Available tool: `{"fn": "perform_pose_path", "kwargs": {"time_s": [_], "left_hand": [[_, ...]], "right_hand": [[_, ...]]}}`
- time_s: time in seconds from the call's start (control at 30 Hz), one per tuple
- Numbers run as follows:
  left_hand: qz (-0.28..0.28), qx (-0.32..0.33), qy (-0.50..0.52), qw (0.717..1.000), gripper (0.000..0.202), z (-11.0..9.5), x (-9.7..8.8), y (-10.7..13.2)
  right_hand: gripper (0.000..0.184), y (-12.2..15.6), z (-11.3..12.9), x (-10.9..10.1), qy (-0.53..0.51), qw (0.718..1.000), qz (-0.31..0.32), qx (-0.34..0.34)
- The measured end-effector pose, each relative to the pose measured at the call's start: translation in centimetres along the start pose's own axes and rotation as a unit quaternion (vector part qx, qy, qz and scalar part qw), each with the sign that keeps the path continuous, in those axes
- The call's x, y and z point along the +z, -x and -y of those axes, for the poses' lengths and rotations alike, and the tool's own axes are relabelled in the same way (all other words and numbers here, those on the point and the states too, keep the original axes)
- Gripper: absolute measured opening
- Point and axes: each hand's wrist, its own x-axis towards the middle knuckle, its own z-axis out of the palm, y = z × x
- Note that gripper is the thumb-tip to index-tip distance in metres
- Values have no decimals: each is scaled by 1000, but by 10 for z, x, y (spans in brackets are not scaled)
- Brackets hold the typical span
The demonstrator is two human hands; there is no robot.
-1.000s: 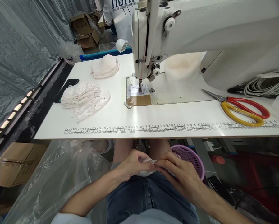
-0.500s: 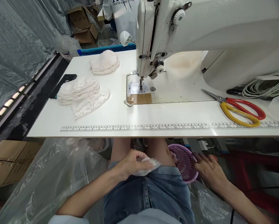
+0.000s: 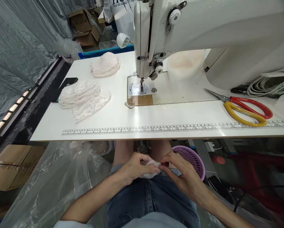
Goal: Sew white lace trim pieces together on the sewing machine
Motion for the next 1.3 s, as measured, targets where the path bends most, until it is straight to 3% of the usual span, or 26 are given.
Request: {"fn": "perform_pose_path", "kwargs": {"time_s": [0.47, 0.73, 0.83, 1.03, 1.13, 1.3], "left_hand": [[7, -10, 54, 998, 44, 5, -1, 2], [14, 9, 30, 999, 41, 6, -1, 3], [18, 12, 19, 1000, 42, 5, 0, 4], [22, 11, 46, 999, 43, 7, 0, 4], [27, 19, 55, 998, 41, 8, 0, 3], [38, 25, 56, 997, 36, 9, -2, 3]], "right_hand": [[20, 0, -1, 1, 75, 990, -14, -117], [8, -1, 4, 1, 17, 999, 13, -46], [9, -1, 3, 2, 8, 998, -3, -54], [23, 2, -2, 6, 67, 986, -74, -131], [16, 3, -3, 7, 45, 990, -63, -116], [6, 4, -4, 8, -47, 999, -11, -18]]}}
